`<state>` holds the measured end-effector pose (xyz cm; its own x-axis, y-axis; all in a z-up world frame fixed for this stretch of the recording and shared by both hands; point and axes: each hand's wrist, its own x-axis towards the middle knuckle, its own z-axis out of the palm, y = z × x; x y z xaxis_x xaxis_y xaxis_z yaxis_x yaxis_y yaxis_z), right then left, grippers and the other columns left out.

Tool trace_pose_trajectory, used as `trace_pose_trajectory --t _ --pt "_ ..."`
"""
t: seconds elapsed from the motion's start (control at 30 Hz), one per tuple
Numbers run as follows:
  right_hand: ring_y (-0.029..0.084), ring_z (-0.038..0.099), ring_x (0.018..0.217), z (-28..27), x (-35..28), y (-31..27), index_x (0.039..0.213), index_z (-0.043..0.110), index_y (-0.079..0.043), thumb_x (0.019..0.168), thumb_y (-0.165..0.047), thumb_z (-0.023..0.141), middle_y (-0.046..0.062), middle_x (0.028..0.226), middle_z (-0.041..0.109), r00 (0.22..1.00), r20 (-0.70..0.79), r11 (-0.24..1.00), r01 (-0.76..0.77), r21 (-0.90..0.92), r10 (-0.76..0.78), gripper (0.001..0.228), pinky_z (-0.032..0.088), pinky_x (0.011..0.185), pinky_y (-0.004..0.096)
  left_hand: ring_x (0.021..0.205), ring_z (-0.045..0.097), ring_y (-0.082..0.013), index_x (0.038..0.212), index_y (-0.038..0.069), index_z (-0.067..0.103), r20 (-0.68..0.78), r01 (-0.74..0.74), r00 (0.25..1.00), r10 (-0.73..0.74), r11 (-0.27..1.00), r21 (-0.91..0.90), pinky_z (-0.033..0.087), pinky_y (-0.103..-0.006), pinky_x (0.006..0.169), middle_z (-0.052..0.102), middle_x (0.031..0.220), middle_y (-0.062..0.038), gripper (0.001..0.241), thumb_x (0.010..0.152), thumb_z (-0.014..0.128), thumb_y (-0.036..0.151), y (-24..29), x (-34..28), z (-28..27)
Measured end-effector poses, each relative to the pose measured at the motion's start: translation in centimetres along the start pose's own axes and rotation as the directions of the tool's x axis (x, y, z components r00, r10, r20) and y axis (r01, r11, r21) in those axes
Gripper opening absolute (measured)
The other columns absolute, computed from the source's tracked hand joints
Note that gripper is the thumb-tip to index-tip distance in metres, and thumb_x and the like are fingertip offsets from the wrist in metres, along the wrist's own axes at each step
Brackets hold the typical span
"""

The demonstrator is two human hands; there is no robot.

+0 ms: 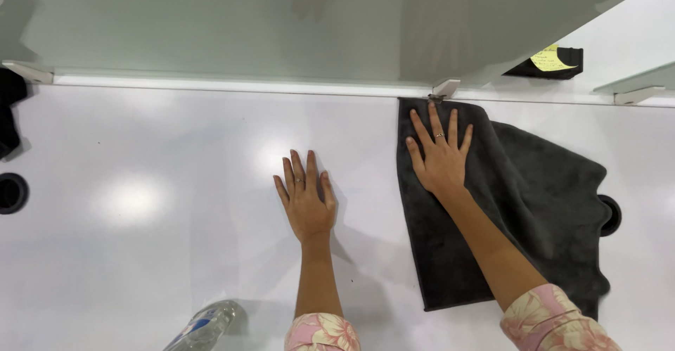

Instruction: The person cleans a white desk by using a spray bottle and a grey cloth, wipes the surface, and attaches a yellow sticky note to a divider.

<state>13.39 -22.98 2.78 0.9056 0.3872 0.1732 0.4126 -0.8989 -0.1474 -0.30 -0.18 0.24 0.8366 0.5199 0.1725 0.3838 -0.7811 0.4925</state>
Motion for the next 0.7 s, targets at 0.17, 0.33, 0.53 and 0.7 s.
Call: trace_pose_trajectory --t 0.17,0.33,0.53,0.7 --pt "0.044 0.013 0.156 -0.4 0.4 -0.1 0.159 0.04 -0.03 0.107 -0.054 0.034 0.005 0.171 0.024 0.999 0.026 0.999 -0.023 0.032 0.022 0.058 0.001 0.121 0.069 0.155 0.029 -0.0263 0.152 0.022 0.05 -0.026 -0.005 1.0 0.004 1.0 -0.01 0.016 -0.0499 0.128 0.038 0.165 -0.008 0.047 0.107 0.044 0.035 -0.1 0.0 0.2" --pt "0.043 0.017 0.155 -0.7 0.2 0.5 0.159 0.043 -0.029 0.106 -0.057 0.038 0.006 0.169 0.03 0.999 0.019 0.996 -0.044 0.079 0.043 0.06 0.003 0.122 0.065 0.154 0.029 -0.0283 0.152 0.02 0.051 -0.023 -0.019 1.0 0.02 1.0 0.021 0.016 -0.0517 0.127 0.039 0.164 -0.009 0.048 0.107 0.046 0.035 -0.5 0.0 0.9" --pt "0.043 0.023 0.155 -2.0 -0.7 5.3 0.157 0.046 -0.026 0.103 -0.056 0.048 0.007 0.169 0.032 0.998 -0.021 0.991 -0.059 0.119 0.062 0.062 0.011 0.124 0.063 0.156 0.029 -0.0278 0.153 0.021 0.051 -0.02 -0.028 0.999 0.029 0.998 0.06 0.016 -0.051 0.129 0.037 0.165 -0.008 0.049 0.107 0.046 0.036 -0.5 0.1 0.8" --pt "0.046 0.022 0.155 -4.3 -1.0 13.3 0.159 0.045 -0.023 0.103 -0.055 0.05 0.01 0.17 0.031 0.994 -0.05 0.99 -0.091 0.109 0.097 0.065 0.013 0.124 0.064 0.156 0.025 -0.026 0.154 0.021 0.049 0.039 0.008 0.999 -0.009 0.999 0.032 0.012 -0.0478 0.128 0.035 0.166 -0.006 0.051 0.108 0.039 0.04 -0.2 -0.1 0.7"
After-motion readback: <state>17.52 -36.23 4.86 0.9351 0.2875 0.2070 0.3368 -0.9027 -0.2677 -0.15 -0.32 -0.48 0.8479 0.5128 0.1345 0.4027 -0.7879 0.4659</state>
